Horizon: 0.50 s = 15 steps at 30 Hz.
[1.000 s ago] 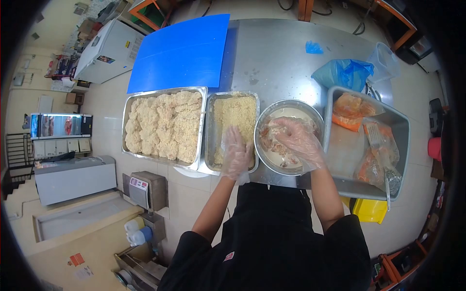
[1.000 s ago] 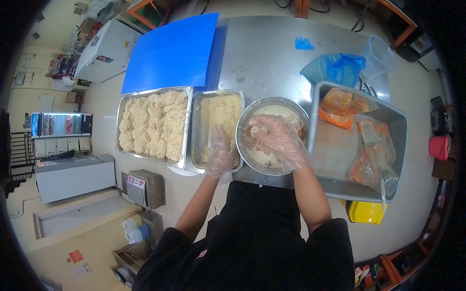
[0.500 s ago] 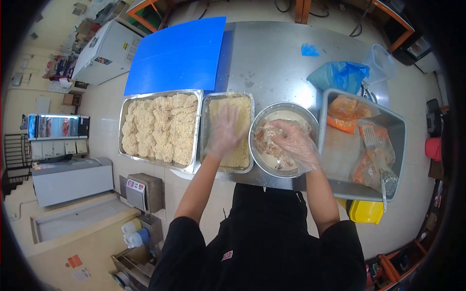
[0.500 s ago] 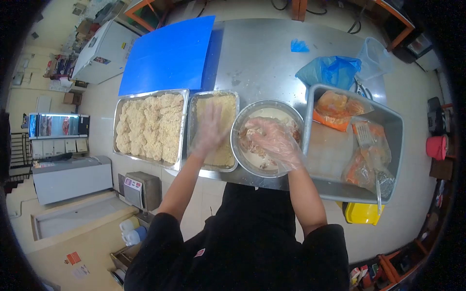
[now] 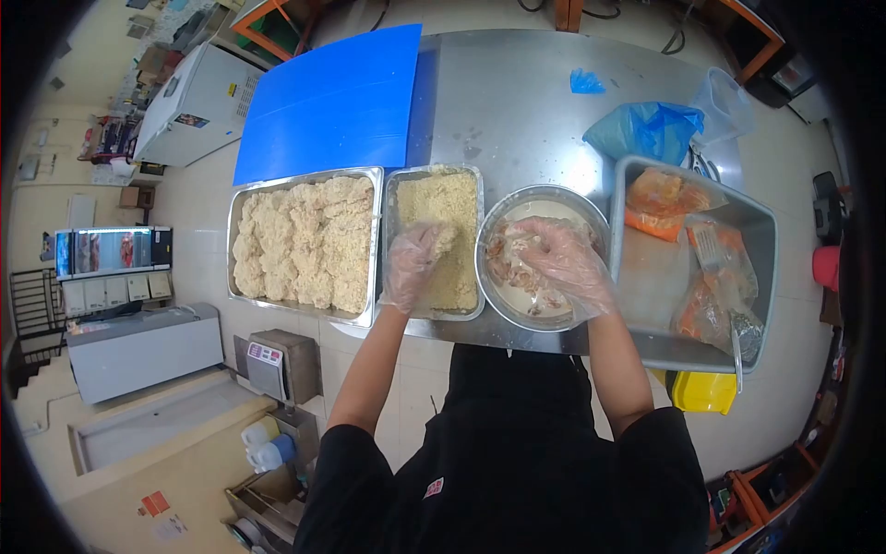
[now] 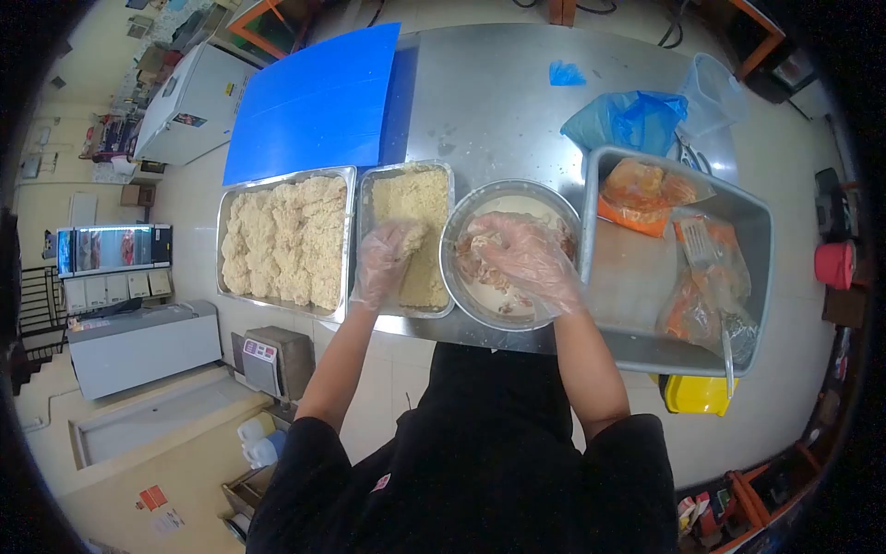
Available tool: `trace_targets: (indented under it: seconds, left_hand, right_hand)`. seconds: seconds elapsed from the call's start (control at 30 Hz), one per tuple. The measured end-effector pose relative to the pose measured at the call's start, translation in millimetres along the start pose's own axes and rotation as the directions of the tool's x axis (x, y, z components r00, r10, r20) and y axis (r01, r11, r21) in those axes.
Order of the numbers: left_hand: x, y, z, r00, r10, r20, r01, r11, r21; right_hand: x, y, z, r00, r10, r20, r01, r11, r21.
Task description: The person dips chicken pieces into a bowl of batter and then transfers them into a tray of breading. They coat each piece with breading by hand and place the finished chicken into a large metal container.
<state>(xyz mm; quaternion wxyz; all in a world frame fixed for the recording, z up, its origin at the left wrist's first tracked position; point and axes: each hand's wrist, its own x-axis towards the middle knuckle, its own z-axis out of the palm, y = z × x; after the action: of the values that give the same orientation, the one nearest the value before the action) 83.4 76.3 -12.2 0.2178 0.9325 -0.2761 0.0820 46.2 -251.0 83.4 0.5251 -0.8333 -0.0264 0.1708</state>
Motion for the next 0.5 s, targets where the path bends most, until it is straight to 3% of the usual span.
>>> trace_targets:
  seconds: [0.07, 0.17, 0.27, 0.37, 0.47, 0.5]
  left_hand:
    - [1.8, 7.2, -19.4, 0.997, -0.052, -0.063, 0.053, 0.999, 0.012]
    - [6.2, -8.9, -20.9, 1.000, 0.023, -0.004, -0.023, 0.999, 0.049]
    - [5.3, -16.0, -19.6, 0.997, -0.054, 0.057, 0.052, 0.998, 0.045]
    - [18.9, 0.1, -44.2, 1.000, -0.007, 0.025, 0.007, 1.000, -0.013]
    - [40.5, 3.1, -81.1, 0.974, -0.144, 0.175, 0.164, 0.981, -0.101]
    - [46.8, 9.5, -97.9, 0.977, -0.123, 0.173, 0.132, 0.990, -0.046]
  right_hand:
    - [-2.0, -3.0, 1.3, 1.000, 0.009, 0.001, -0.009, 1.000, 0.005]
    - [-5.4, -20.8, -5.4, 0.999, 0.034, 0.032, -0.033, 0.999, -0.021]
    - [-4.4, -8.6, -3.5, 1.000, -0.009, 0.023, 0.008, 1.000, 0.023]
    - [-4.6, -1.1, -2.7, 1.000, -0.020, -0.014, 0.020, 0.999, 0.035]
    - [-5.9, -5.9, -6.2, 1.000, -0.018, -0.009, 0.018, 0.999, 0.028]
    - [-6.7, -7.9, -6.4, 1.000, -0.026, -0.008, 0.026, 0.999, 0.021]
